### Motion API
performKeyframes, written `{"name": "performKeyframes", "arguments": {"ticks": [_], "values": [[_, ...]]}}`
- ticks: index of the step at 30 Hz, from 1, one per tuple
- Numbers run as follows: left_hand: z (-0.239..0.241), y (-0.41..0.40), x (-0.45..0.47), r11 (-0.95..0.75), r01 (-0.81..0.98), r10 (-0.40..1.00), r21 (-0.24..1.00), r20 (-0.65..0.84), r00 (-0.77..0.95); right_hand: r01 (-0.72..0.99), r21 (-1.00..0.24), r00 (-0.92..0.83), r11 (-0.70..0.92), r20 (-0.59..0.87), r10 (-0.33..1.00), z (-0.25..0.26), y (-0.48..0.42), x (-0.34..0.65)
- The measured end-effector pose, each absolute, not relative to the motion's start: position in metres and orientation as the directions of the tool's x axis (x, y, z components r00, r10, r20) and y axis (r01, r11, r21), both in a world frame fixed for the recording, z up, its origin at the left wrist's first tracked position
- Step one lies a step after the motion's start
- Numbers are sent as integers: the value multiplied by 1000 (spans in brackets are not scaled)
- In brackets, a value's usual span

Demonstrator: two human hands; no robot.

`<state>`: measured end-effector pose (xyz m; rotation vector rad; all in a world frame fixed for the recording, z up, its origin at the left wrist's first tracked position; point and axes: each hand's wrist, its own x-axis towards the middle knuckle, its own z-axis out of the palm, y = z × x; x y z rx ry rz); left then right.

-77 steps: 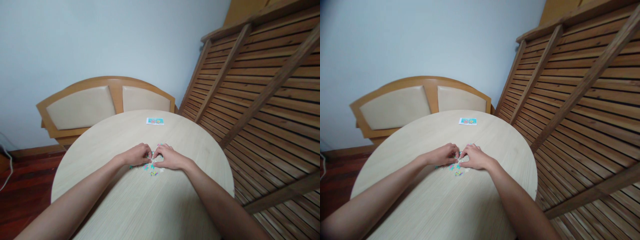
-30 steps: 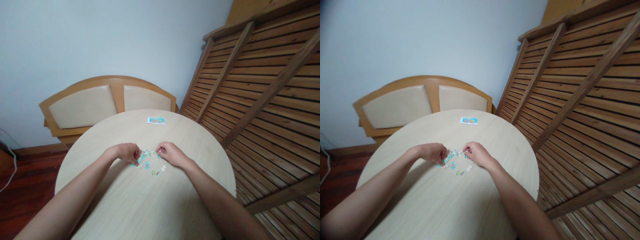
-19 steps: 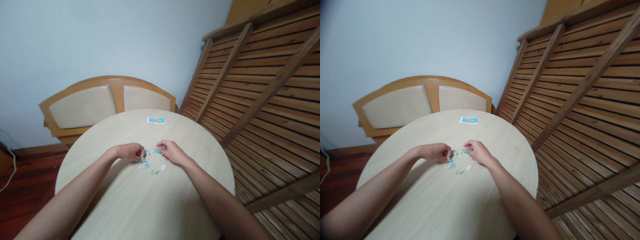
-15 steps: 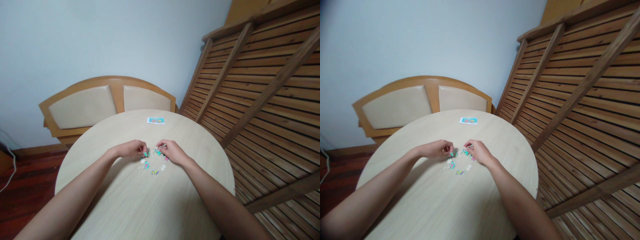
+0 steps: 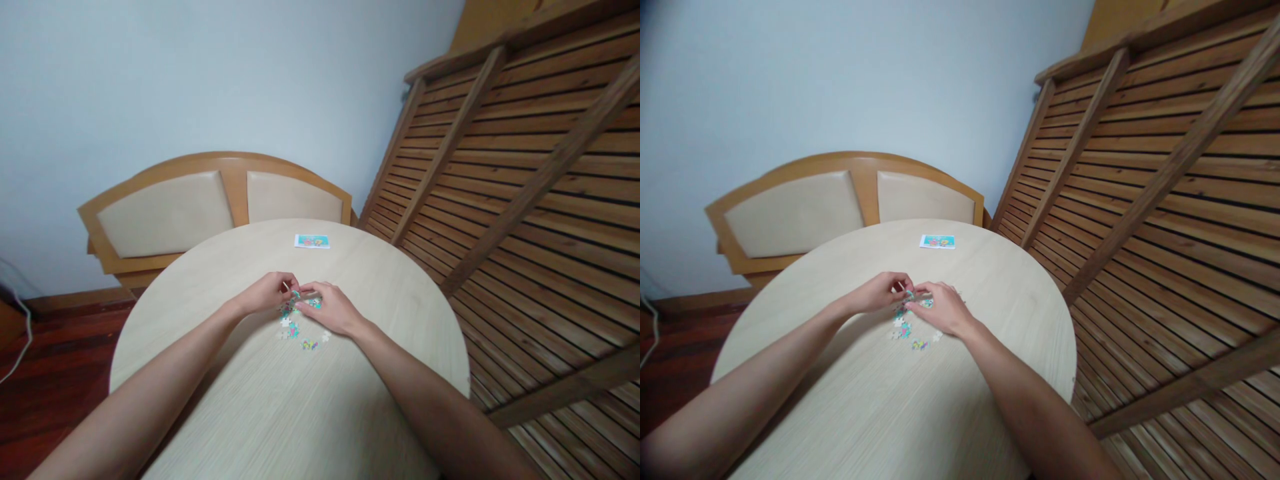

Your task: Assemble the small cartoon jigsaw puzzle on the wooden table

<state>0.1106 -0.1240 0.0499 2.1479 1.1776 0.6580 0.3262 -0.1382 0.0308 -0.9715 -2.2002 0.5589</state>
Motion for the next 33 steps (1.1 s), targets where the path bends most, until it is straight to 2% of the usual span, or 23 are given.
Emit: {"name": "performKeyframes", "arguments": {"ticks": [6,11,16,22,25,28,30,33], "values": [[46,-122,113,-381,436,864,815,146,482,423,-703,-434,571,396,809,33,-135,324],[47,-119,104,-325,436,854,840,62,517,428,-704,-425,566,396,814,32,-131,328],[46,-120,107,-298,394,853,870,57,518,384,-753,-449,535,355,820,29,-134,323],[48,-120,107,-282,384,854,879,47,518,431,-760,-401,487,322,858,30,-133,321],[47,-120,103,-285,449,852,847,9,523,502,-692,-437,519,314,843,31,-129,332],[46,-123,97,-354,601,842,716,-35,538,647,-525,-474,552,290,832,32,-126,349],[46,-125,96,-398,673,834,624,-59,548,717,-464,-493,520,190,849,32,-125,359],[46,-127,98,-406,712,828,573,-99,552,704,-435,-568,562,132,813,32,-123,365]]}}
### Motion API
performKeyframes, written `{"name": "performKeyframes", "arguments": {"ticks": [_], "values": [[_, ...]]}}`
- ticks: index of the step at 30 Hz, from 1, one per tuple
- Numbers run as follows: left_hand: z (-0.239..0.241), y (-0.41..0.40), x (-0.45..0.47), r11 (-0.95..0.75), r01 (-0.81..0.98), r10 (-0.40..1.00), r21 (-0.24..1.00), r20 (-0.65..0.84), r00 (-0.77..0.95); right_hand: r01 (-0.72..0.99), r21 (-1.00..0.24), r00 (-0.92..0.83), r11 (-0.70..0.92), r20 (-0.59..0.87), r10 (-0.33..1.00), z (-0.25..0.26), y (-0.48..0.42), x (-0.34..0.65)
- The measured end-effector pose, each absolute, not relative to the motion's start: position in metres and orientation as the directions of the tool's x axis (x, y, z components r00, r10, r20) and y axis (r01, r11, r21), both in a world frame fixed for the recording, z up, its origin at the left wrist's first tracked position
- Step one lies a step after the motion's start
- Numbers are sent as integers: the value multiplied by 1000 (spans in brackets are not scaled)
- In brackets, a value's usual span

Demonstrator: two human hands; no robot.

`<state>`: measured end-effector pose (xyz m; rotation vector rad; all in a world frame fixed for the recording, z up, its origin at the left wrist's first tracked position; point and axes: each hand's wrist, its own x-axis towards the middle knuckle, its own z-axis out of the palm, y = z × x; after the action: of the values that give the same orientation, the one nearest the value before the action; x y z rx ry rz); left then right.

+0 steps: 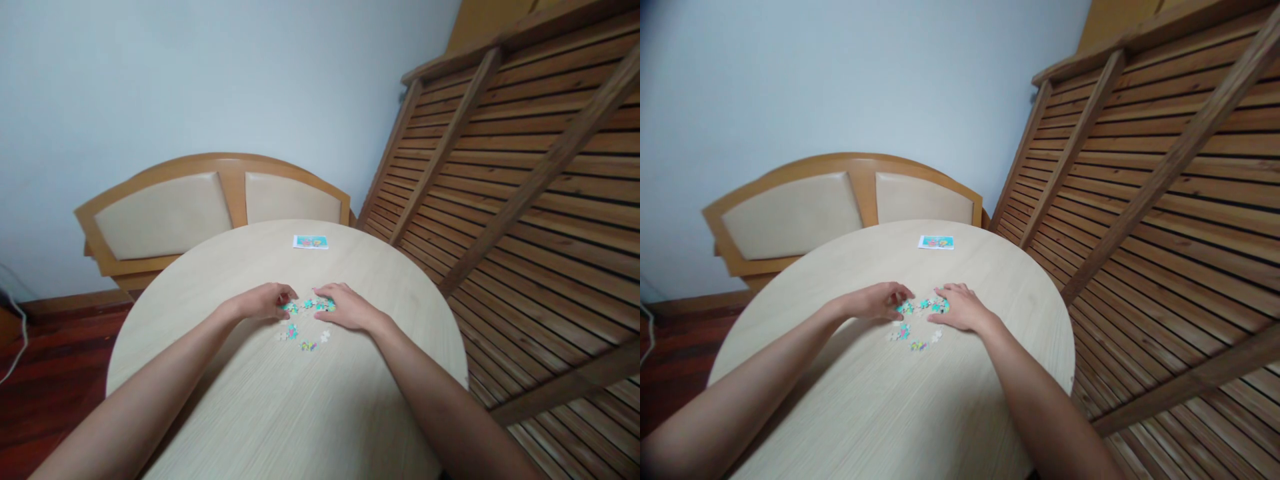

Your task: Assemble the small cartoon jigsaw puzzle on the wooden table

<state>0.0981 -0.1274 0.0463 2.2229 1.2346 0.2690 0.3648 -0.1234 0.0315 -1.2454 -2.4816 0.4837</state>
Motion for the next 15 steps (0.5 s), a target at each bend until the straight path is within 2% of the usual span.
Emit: {"name": "performKeyframes", "arguments": {"ticks": [3,5,9,15], "values": [[44,-128,104,-402,722,828,563,-113,549,607,-476,-634,637,194,749,30,-121,361],[42,-128,109,-412,707,824,575,-96,558,574,-532,-618,623,218,755,29,-119,358],[39,-126,114,-405,618,835,673,-3,551,506,-690,-536,518,220,815,25,-110,360],[39,-120,115,-392,451,878,802,180,443,345,-882,-452,320,142,880,25,-99,373]]}}
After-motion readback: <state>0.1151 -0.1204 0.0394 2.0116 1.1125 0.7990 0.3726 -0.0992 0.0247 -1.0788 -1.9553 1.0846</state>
